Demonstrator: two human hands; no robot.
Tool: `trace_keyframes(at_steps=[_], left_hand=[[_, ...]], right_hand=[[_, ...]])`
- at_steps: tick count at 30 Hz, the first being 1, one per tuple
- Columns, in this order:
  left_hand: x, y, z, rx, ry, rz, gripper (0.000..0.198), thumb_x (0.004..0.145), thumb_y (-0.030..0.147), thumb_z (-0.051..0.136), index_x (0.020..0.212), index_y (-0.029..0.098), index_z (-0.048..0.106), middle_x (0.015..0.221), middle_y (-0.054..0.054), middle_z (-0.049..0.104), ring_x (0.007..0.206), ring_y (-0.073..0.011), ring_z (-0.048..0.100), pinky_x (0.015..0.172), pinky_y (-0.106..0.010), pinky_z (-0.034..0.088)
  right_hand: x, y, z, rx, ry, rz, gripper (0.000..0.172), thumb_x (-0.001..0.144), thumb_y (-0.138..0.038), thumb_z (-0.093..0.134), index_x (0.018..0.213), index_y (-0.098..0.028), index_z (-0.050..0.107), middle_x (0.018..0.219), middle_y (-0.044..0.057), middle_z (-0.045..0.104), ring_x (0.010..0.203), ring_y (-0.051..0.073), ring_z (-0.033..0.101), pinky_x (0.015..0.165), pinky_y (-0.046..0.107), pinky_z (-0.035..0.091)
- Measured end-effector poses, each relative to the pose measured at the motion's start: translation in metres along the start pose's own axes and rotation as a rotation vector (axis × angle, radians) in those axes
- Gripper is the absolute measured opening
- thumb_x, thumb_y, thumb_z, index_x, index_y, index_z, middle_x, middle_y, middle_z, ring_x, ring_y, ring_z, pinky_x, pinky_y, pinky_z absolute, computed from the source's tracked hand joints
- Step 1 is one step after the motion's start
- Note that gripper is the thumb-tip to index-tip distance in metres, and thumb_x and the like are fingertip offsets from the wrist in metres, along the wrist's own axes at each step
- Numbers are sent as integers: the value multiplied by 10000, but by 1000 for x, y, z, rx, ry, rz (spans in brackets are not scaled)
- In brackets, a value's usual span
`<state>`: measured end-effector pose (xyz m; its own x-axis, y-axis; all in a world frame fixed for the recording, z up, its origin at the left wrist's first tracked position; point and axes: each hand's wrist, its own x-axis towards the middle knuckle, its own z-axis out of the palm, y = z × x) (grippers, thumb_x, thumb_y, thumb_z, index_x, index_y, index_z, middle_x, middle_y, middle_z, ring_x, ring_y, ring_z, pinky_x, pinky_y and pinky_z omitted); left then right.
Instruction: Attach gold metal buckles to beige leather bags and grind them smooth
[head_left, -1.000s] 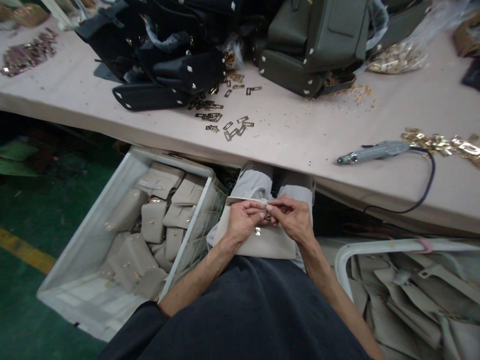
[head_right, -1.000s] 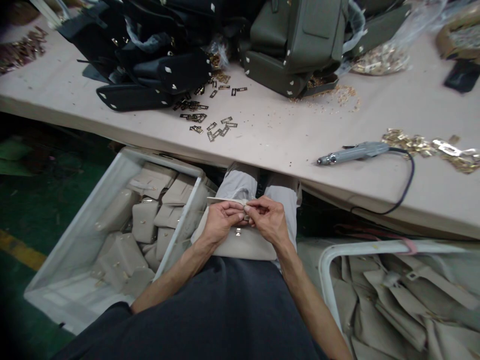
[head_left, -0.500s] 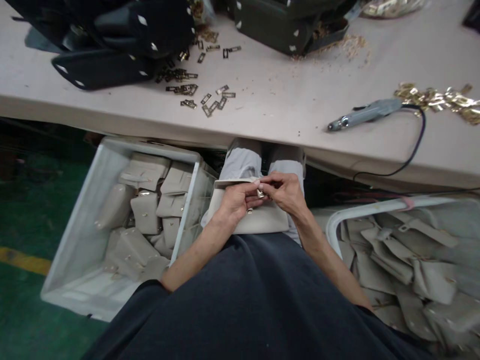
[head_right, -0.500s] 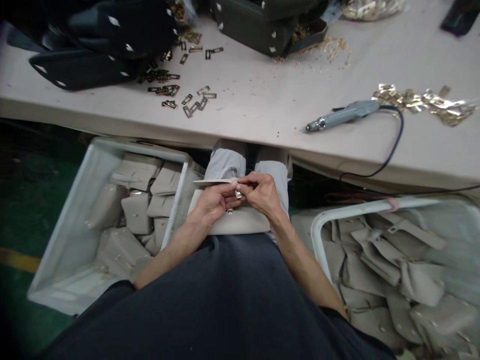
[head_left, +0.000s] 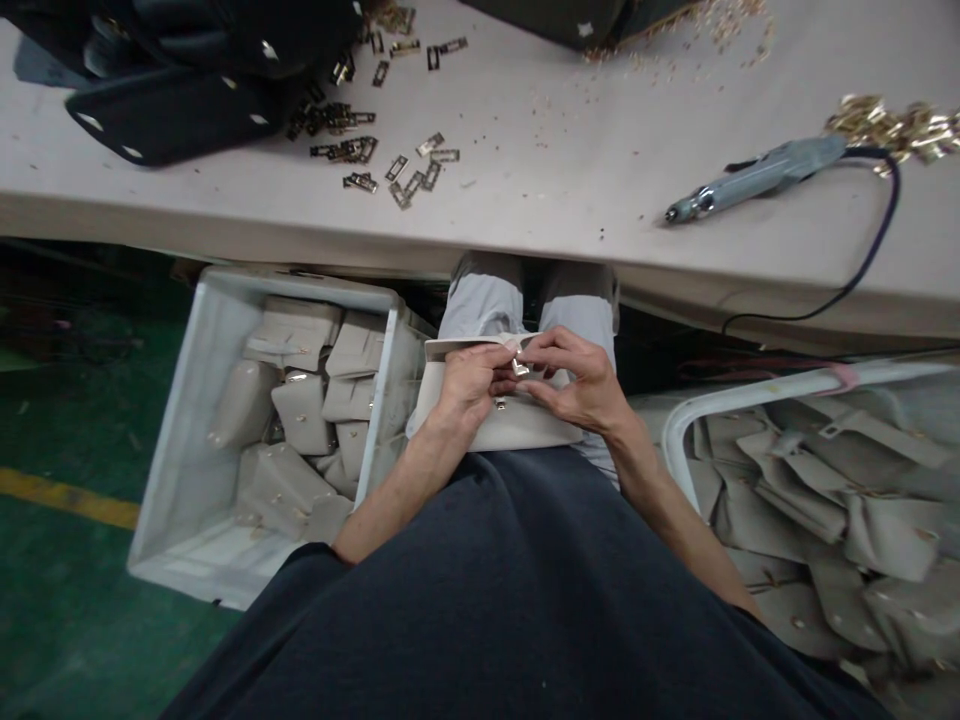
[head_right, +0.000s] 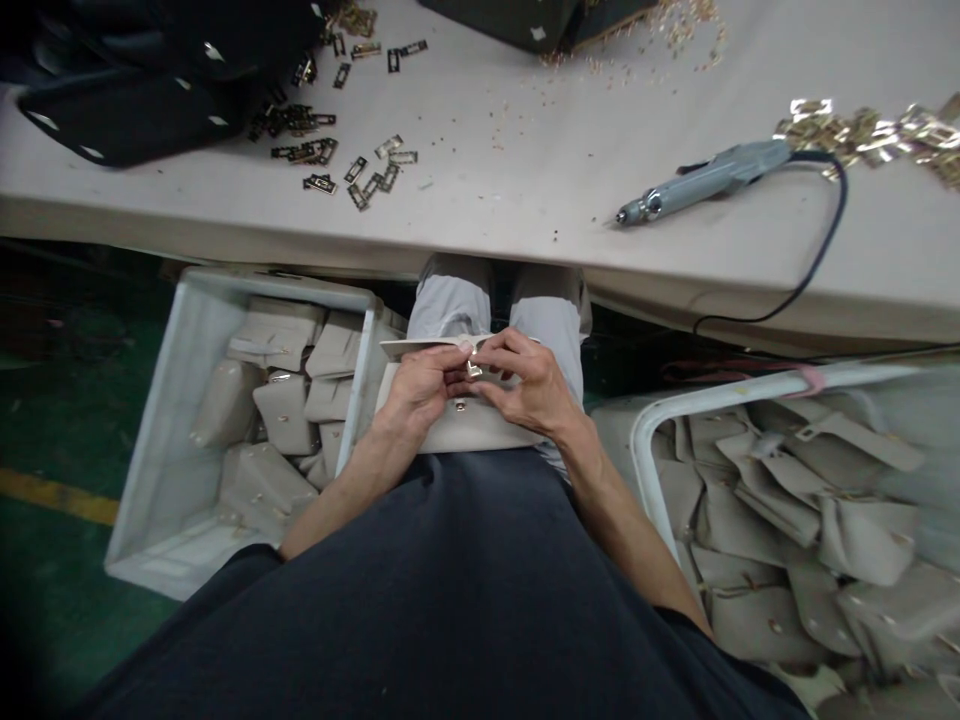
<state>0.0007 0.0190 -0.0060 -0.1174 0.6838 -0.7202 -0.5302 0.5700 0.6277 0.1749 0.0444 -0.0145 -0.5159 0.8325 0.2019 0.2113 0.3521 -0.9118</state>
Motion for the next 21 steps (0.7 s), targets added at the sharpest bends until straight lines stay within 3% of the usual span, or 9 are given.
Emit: trace_keyframes(at_steps=[7,12,15,18,21], left_hand=[[12,5,-5,-48,-60,-83,255,630,276,883,688,134,680,613,-37,653,489,-99,537,450,-200,424],[3,5,0,-18,-80,-96,256,717,352,813,671,143,672,560,-15,604,418,-84,480,378,-199,325],[-14,-1,2,142,37,156,324,792,437,790,691,141,707,560,-16,611,406,-85,477,368,-198,296],[-30,-5,0,312,128,501,244,818,404,818,801,167,759,648,-20,668,467,-97,549,442,-198,404],[-34,-5,-3,380,94,686,300,826,346,834,1093,219,789,1054,-85,759,661,-143,688,583,-221,532]], right_hand=[[-3,10,11,-213,44,-155,206,995,-240,626,1129,-298,772,1149,106,682,1018,259,645,872,421,560],[14,-1,3,-142,91,-148,178,1021,-300,601,1069,-251,765,1015,103,689,919,244,652,829,394,549],[27,-9,-6,-82,86,-116,190,1026,-321,600,989,-229,762,949,89,692,860,227,652,792,369,538],[37,-14,-14,-41,36,-112,186,1015,-309,618,934,-217,757,901,78,698,828,220,650,774,361,520],[44,-14,-17,-10,-1,-102,179,1004,-307,637,908,-217,758,877,68,697,812,213,650,764,352,508]])
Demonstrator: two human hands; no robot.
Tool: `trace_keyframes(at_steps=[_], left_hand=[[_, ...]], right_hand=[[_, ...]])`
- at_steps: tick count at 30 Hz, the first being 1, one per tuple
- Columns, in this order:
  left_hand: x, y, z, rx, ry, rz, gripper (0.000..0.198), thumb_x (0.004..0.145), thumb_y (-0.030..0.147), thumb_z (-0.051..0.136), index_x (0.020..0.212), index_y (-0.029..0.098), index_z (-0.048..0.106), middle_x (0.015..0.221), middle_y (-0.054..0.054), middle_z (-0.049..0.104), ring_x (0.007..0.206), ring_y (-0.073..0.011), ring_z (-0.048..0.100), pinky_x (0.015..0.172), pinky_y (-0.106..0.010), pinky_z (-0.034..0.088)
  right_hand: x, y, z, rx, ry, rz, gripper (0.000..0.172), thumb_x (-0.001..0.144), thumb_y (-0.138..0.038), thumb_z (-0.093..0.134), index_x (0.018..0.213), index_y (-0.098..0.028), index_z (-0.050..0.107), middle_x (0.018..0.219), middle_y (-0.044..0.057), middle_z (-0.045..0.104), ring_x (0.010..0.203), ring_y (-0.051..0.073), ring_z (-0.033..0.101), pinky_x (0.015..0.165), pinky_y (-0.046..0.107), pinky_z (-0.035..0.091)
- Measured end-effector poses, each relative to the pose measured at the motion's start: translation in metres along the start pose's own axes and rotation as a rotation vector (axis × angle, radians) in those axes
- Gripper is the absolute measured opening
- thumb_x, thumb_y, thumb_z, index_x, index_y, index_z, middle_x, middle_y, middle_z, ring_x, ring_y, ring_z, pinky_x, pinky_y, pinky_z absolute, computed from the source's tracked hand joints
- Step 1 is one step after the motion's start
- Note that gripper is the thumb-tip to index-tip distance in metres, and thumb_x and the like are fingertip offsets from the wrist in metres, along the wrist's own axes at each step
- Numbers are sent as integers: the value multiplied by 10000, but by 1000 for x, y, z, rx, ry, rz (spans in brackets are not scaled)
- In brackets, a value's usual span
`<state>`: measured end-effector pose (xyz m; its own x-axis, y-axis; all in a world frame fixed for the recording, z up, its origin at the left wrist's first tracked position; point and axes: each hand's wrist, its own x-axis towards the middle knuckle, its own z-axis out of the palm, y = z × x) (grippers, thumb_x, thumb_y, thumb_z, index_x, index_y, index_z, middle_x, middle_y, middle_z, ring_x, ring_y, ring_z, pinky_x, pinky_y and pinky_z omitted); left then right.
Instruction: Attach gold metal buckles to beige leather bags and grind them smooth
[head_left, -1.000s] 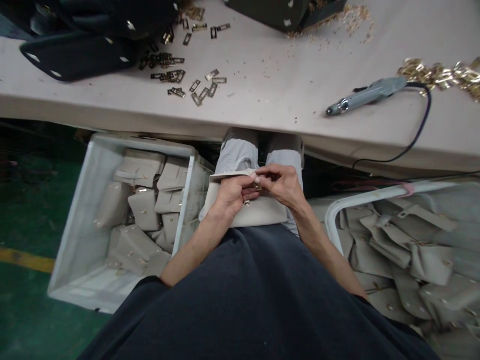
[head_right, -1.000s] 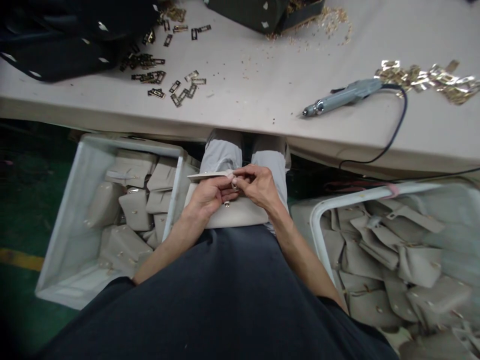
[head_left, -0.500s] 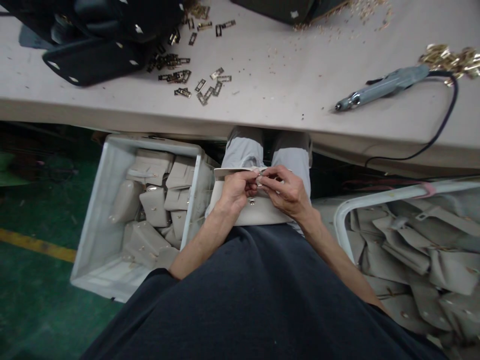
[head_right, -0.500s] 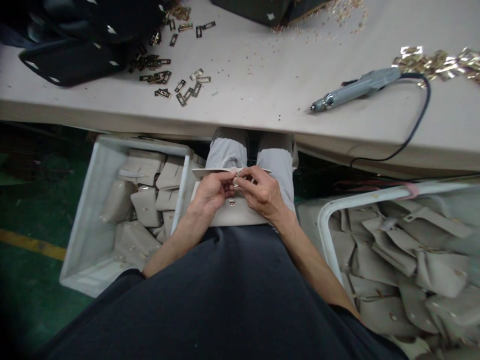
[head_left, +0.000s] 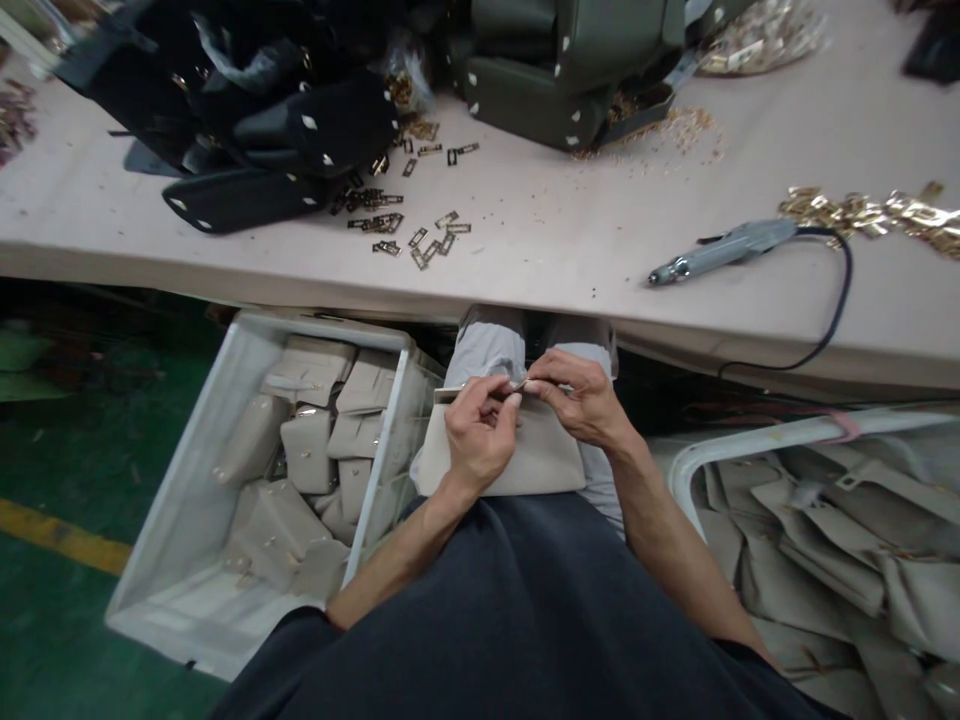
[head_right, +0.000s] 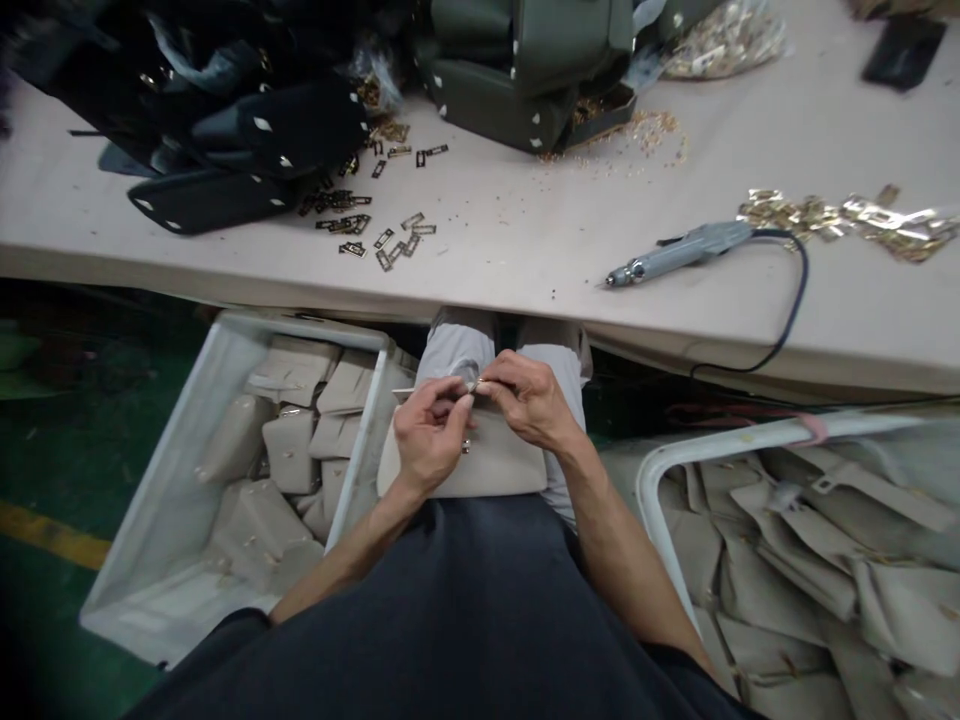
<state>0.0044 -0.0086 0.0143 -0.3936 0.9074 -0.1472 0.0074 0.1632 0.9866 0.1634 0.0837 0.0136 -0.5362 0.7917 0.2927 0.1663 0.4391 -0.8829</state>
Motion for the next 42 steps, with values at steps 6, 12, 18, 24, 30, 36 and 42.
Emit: trace_keyframes(at_steps=[6,12,18,24,30,36,42], left_hand=[[22,-18,4,-27,-203,-12,289,941,378,699,1143,193,793,883,-81,784,736,-222,759,639,-283,612],[29,-21,10,-128,-191,-91,304,895,387,751,1110,177,800,797,-64,784,653,-221,756,648,-316,644],[29,-19,8,-116,-213,-110,300,890,390,764,1095,177,811,687,-53,767,582,-206,732,600,-290,633],[36,-26,10,-132,-225,-88,299,889,400,741,970,117,795,635,-65,745,506,-185,708,511,-252,607],[38,-23,10,-118,-219,-90,339,887,411,742,998,92,780,646,-76,748,486,-178,699,486,-245,601],[38,-13,14,-41,-177,-92,359,919,449,697,956,97,760,593,-53,712,430,-172,663,425,-227,547],[34,-5,22,74,-62,-24,229,899,328,676,821,129,756,553,-14,677,354,-134,590,353,-187,401]], right_hand=[[4,5,4,40,-7,72,161,994,-296,642,958,-216,778,881,59,707,818,202,648,744,331,490],[-1,12,14,106,118,202,156,933,-296,681,991,-200,791,887,55,716,791,186,640,674,292,473],[-2,21,29,185,216,300,137,865,-300,707,873,-184,779,794,38,713,707,175,627,651,282,485],[2,25,33,292,236,404,347,935,-438,686,723,-168,732,585,17,621,530,134,551,526,247,439],[-2,30,35,442,237,415,269,884,-431,742,887,-166,786,680,33,680,596,160,614,562,254,506],[-3,31,35,412,245,383,213,891,-376,720,861,-175,782,724,38,699,632,172,638,580,260,516],[-3,29,34,276,236,349,146,859,-278,681,815,-167,764,710,24,672,641,156,588,586,259,460]])
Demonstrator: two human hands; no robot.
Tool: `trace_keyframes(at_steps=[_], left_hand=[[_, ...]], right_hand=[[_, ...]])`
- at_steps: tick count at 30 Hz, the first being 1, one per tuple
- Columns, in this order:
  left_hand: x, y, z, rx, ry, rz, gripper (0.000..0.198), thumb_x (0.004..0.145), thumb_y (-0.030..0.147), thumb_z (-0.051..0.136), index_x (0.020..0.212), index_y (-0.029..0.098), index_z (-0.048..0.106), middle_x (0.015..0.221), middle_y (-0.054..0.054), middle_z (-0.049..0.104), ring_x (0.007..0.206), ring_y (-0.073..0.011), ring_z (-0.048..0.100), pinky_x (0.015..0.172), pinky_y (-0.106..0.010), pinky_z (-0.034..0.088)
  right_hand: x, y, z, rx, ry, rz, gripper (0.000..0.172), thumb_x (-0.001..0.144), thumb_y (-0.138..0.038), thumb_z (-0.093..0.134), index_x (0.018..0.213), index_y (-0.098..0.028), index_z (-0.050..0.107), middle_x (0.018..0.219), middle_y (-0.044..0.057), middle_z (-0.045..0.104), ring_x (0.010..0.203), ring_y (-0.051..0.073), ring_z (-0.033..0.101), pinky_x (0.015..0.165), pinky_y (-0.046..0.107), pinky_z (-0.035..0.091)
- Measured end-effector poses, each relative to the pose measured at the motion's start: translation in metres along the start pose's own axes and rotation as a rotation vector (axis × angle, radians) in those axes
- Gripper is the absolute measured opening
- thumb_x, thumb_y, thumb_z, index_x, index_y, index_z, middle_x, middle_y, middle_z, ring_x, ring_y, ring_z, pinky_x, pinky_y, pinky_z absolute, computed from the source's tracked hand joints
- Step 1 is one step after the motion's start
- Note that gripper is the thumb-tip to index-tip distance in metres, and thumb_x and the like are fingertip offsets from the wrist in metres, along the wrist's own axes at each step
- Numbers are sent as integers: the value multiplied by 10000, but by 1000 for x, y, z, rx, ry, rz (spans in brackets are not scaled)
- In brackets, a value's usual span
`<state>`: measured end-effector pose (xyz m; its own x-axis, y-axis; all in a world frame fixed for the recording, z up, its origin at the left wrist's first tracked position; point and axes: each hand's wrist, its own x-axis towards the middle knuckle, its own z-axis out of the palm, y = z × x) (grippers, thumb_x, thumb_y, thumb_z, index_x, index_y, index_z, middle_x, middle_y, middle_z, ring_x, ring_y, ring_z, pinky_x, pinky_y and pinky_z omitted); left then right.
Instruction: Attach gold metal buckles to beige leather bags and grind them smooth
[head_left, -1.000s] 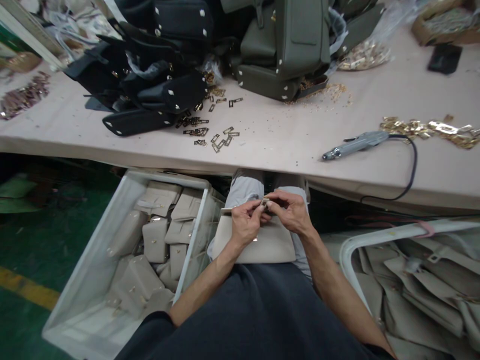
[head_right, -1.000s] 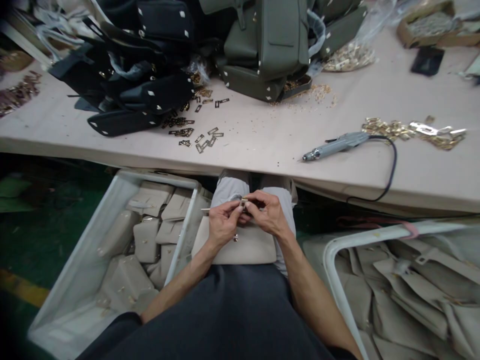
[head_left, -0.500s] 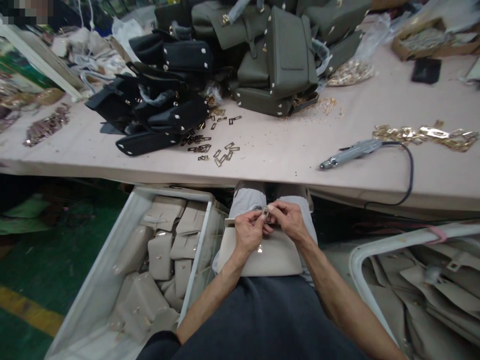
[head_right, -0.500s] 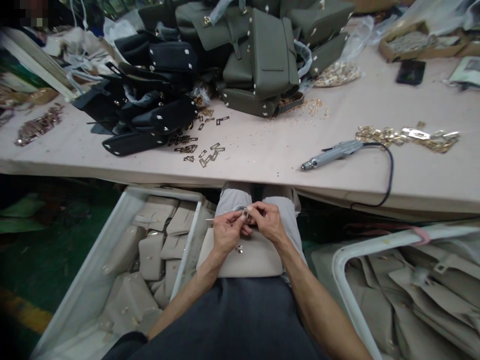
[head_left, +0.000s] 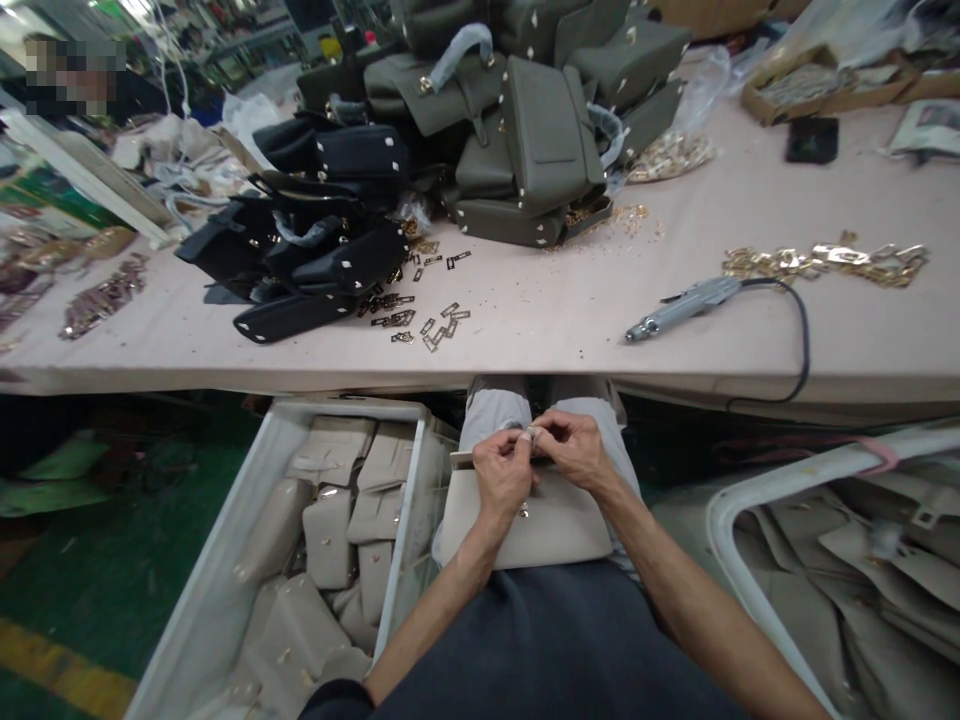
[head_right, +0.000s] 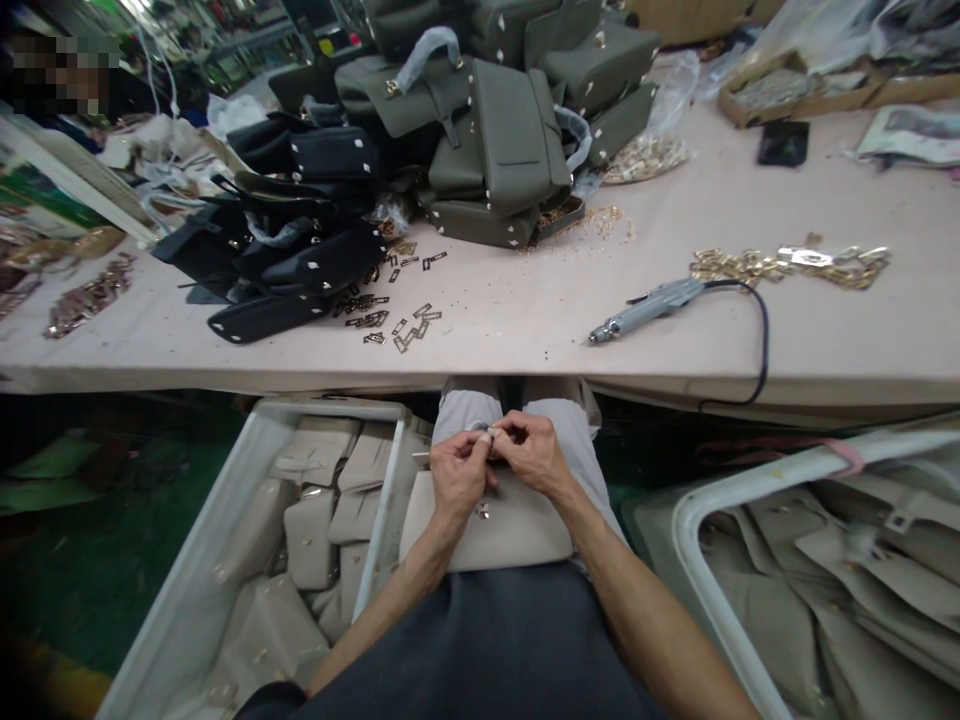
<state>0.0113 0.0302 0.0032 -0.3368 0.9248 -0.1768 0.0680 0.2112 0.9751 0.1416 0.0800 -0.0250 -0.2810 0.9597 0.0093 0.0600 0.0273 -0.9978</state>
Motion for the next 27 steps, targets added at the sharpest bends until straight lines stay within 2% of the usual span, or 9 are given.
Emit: trace_keyframes(at_steps=[6,12,20,27], left_hand=[[0,-3,3,1,36,21,215,893,317,674,810,142,764,473,15,614,350,-136,570,370,-197,401],[3,-4,-2,-13,-10,-6,258,912,373,676,843,135,748,547,-4,666,350,-137,577,371,-208,425],[0,0,-2,13,29,20,270,920,368,669,800,138,744,514,8,643,335,-125,558,364,-199,395],[0,-3,0,14,74,20,248,886,346,679,765,148,765,434,30,583,330,-130,532,364,-209,377]], right_hand=[[1,6,3,-32,32,-7,120,812,-236,666,792,-166,761,693,17,658,623,146,551,589,259,431],[2,9,2,22,0,5,158,848,-305,691,824,-176,778,757,33,693,674,166,593,617,263,468],[0,2,-1,-5,-53,-12,190,889,-313,687,931,-181,816,793,45,724,719,179,635,644,263,493],[-1,-4,1,4,-54,9,193,863,-318,690,893,-171,811,798,56,739,713,180,647,603,246,487]])
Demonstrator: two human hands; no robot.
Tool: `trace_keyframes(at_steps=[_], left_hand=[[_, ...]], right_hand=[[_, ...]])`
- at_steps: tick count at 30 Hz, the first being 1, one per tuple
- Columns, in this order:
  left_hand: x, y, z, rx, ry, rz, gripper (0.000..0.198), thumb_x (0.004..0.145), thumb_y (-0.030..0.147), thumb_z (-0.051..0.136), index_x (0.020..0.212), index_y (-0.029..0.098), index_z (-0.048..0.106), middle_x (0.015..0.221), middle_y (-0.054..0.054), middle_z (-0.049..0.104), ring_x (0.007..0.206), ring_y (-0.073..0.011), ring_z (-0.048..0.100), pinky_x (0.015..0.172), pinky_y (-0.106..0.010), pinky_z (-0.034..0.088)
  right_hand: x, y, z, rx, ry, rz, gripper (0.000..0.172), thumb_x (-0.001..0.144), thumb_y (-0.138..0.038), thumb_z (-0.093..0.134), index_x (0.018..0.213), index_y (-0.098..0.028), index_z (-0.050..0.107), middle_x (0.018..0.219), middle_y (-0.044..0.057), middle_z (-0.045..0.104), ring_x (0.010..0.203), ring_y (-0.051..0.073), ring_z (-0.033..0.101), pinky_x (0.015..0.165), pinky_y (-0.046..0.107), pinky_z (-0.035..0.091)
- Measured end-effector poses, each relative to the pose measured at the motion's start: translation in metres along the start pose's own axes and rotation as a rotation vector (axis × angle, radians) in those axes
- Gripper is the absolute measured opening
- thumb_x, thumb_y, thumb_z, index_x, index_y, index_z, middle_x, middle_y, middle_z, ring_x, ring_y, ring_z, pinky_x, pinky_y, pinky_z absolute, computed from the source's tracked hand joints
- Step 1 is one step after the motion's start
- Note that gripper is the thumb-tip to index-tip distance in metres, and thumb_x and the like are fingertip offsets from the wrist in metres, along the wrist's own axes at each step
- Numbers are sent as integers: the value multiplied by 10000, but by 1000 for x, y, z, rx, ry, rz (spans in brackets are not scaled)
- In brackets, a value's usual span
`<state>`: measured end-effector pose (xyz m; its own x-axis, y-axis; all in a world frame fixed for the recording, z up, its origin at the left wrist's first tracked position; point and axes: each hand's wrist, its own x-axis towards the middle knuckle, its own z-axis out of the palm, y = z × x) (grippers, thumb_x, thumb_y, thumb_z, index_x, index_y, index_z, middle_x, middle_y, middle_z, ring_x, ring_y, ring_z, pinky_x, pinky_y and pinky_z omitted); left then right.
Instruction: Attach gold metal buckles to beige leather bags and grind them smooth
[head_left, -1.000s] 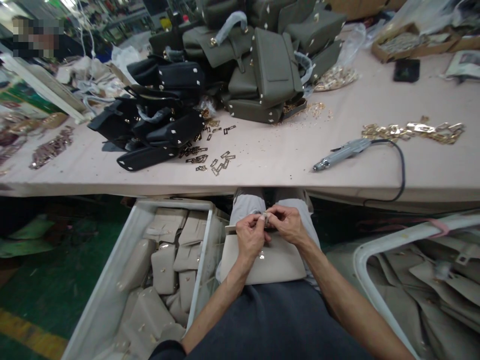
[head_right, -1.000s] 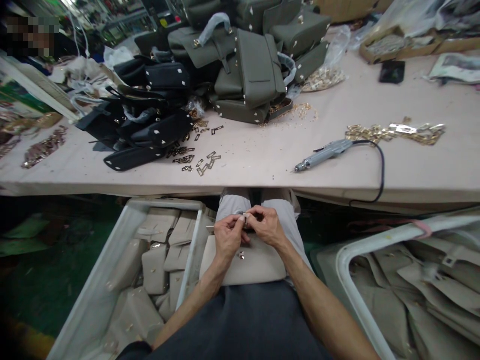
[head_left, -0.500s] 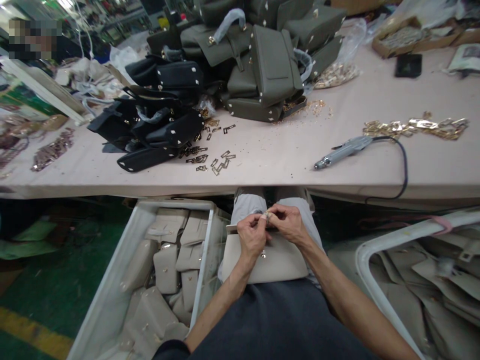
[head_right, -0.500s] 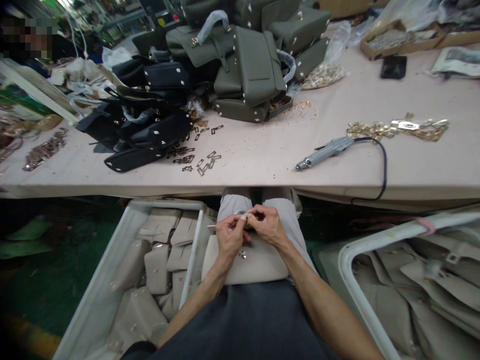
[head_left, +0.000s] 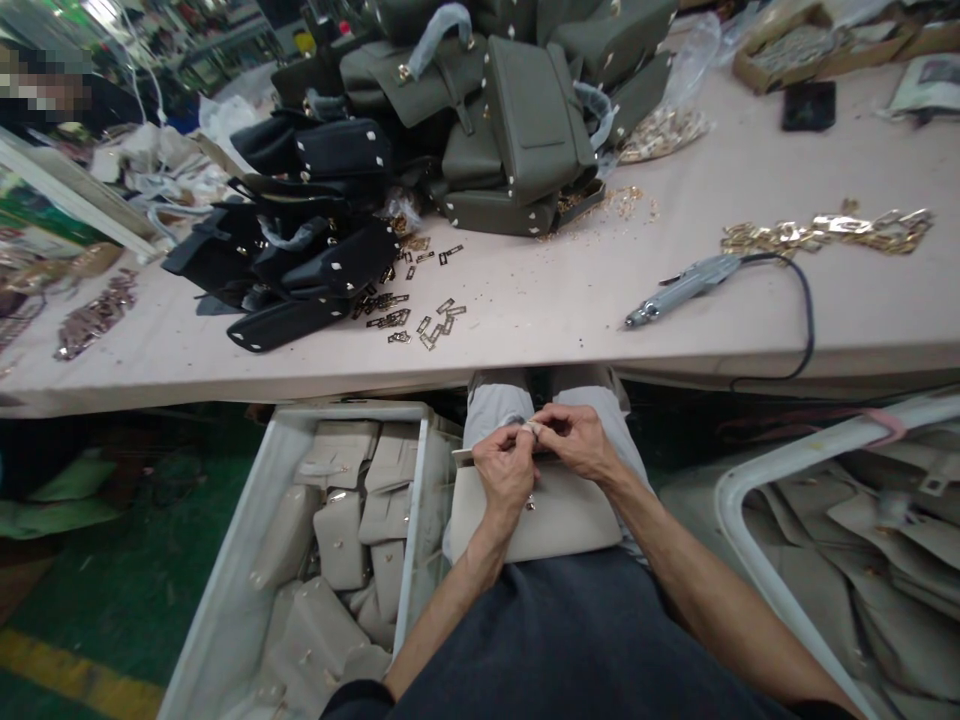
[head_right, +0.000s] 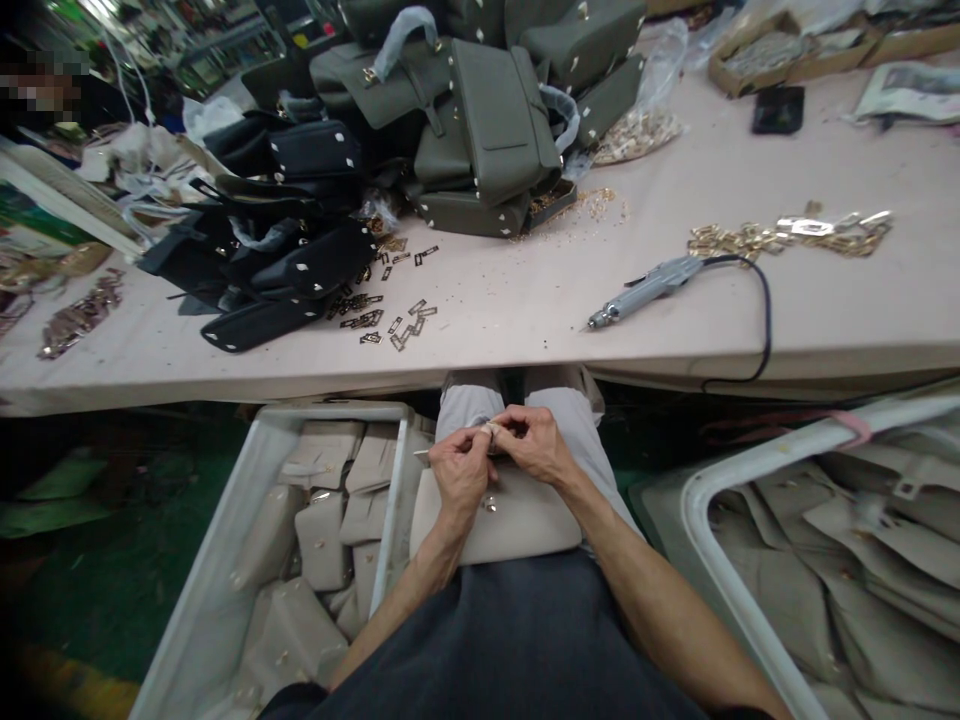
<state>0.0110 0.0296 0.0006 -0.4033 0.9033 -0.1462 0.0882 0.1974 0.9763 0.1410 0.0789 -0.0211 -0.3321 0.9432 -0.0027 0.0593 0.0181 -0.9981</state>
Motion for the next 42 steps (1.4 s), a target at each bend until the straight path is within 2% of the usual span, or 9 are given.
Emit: trace_keyframes(at_steps=[5,10,16,22,25,29,34,38,42], left_hand=[[1,-1,0,30,2,13,269,890,364,658,774,158,785,433,32,577,331,-126,518,364,-215,368],[4,-1,-4,57,17,11,254,869,319,651,702,162,759,420,34,567,316,-117,494,360,-210,356],[3,-3,-2,23,-12,-19,286,886,347,653,703,154,758,475,13,623,319,-122,515,339,-211,344],[6,-4,-3,28,-8,-16,264,888,338,658,731,156,769,424,33,572,310,-119,508,340,-198,353],[7,-4,-5,23,-43,-33,248,882,339,667,750,154,767,456,20,606,316,-128,535,341,-198,368],[6,-6,-7,-21,-97,-53,261,896,375,668,791,150,749,616,-31,719,345,-141,591,338,-202,387],[6,-7,-10,-32,-125,-39,282,917,401,656,804,152,723,545,-6,669,343,-144,594,345,-193,383],[6,-4,-10,-15,-124,-39,273,922,385,643,789,159,718,501,7,640,337,-148,586,345,-199,376],[4,1,-8,45,-83,-20,274,897,353,655,708,164,718,474,15,617,311,-123,529,343,-206,350]], right_hand=[[2,2,4,28,46,61,195,814,-329,713,839,-164,814,772,55,741,684,188,644,574,248,481],[2,-1,8,53,27,143,244,843,-388,730,832,-158,811,698,44,720,609,166,618,541,240,451],[6,-3,11,108,59,171,491,900,-554,685,606,-162,657,524,26,600,456,119,500,441,231,367],[7,2,9,192,13,189,268,786,-409,756,792,-141,752,607,17,656,494,126,545,470,221,427],[6,1,6,162,20,182,249,788,-389,742,795,-141,773,609,19,660,490,127,546,461,220,420],[6,-3,0,86,12,139,228,819,-352,687,799,-153,798,596,16,659,494,137,558,471,228,425],[6,-7,-7,-50,-32,58,218,841,-330,666,788,-164,798,702,32,709,625,167,632,531,227,457],[6,-9,-8,-89,-58,35,218,855,-317,644,807,-168,796,686,22,699,606,156,611,529,226,438],[6,-9,-5,-88,-63,34,216,840,-303,632,735,-166,762,649,20,676,590,153,585,525,232,421]])
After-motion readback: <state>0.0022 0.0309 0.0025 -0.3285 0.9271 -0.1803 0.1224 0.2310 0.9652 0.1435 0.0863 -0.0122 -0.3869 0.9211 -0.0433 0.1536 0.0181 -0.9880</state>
